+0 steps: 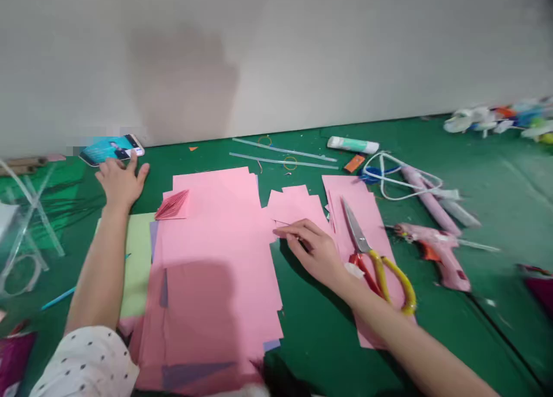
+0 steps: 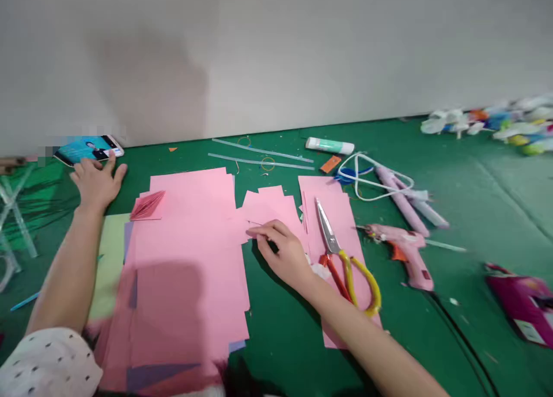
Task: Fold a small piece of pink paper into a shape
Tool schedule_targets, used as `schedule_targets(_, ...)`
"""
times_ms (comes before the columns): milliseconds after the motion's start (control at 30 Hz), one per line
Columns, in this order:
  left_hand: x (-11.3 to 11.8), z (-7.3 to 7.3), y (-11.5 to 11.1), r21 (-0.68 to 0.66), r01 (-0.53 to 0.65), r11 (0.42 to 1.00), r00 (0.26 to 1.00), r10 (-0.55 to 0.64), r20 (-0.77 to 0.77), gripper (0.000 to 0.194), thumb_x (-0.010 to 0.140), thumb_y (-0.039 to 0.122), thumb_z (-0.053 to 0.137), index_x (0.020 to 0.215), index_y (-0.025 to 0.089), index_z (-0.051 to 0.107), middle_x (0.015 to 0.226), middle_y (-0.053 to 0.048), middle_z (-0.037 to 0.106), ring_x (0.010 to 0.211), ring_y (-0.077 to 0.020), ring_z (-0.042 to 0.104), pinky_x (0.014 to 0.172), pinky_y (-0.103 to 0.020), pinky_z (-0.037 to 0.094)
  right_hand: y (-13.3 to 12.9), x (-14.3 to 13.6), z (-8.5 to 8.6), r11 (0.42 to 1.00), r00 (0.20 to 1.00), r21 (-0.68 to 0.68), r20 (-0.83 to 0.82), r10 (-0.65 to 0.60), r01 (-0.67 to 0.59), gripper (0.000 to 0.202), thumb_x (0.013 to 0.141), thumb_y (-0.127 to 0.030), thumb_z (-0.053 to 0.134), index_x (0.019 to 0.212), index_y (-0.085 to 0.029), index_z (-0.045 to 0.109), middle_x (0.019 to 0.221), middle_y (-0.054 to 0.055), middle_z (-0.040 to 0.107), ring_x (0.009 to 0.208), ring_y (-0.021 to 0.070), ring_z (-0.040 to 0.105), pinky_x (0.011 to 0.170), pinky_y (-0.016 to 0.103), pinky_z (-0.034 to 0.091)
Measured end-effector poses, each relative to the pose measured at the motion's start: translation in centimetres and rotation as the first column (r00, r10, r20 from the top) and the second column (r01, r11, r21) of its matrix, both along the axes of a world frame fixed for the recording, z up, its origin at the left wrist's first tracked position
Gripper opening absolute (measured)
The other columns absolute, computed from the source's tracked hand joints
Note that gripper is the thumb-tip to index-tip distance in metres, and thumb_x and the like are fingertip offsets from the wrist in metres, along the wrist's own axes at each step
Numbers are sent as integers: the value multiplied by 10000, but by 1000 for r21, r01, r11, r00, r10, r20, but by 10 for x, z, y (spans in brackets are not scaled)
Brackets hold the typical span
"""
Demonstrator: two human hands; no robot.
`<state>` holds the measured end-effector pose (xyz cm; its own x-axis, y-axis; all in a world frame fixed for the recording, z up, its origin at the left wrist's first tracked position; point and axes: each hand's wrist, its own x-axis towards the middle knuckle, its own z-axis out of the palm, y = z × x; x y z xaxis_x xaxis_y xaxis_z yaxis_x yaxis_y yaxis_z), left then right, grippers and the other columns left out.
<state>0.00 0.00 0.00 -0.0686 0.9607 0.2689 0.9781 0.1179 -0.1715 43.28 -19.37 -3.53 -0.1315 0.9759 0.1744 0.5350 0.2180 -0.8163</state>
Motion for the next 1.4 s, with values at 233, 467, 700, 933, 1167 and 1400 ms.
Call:
schedule_targets(233, 1, -3, -1, -3, 11, 1000, 1000, -11, 29, 706, 971, 654, 208, 1523, 270, 423, 1275, -236, 484, 1138, -383, 406, 893, -481, 306, -1, 1, 2, 1000, 1000, 1, 0, -11, 11, 241, 985, -234, 505, 1077, -266, 726, 996, 61, 692, 921, 187, 687, 795, 342, 577)
schedule_targets(467, 2, -3, -1, 4, -3, 1000, 998, 2, 57, 713, 966, 659, 219, 1523, 264, 426, 1268, -229, 480, 1126, -375, 390, 899, -476, 287, 0, 1, 3, 1000, 1000, -19, 2, -12, 12, 238, 984, -232, 511, 1085, -265, 725, 1004, 58, 689, 944, 188, 685, 820, 342, 570)
schedule_targets(700, 3, 0, -6, 33, 14, 999, 997, -16, 74, 735, 963, 665, 223, 1522, 235, 428, 1271, -211, 480, 1131, -357, 377, 911, -455, 289, -1, 1, 3, 1000, 1000, -22, 2, -12, 13, 244, 984, -236, 509, 1085, -265, 728, 1001, 60, 688, 948, 192, 681, 828, 345, 567)
schedule_targets(933, 4, 0, -8, 13, 8, 1000, 994, -9, 112, 721, 972, 640, 239, 1492, 197, 471, 1277, -215, 466, 1146, -358, 362, 942, -493, 275, 0, 1, 2, 1000, 1000, -24, 8, -9, 10, 240, 983, -239, 514, 1084, -273, 729, 1002, 56, 686, 938, 191, 682, 812, 345, 571)
schedule_targets(1167, 4, 0, -6, 23, 2, 1000, 994, -5, 109, 731, 959, 668, 240, 1505, 231, 453, 1269, -206, 463, 1138, -354, 357, 930, -479, 274, -1, 1, 2, 1000, 1000, -21, 5, -8, 8, 243, 984, -242, 508, 1087, -275, 726, 998, 59, 686, 947, 198, 681, 826, 359, 572)
schedule_targets(1400, 3, 0, -2, -1, -14, 1000, 994, 14, 109, 741, 951, 683, 204, 1530, 268, 407, 1287, -198, 436, 1135, -350, 339, 938, -474, 256, 0, 1, 2, 999, 1000, -30, 5, -12, 12, 247, 981, -236, 506, 1085, -268, 728, 995, 57, 683, 940, 189, 679, 828, 348, 565)
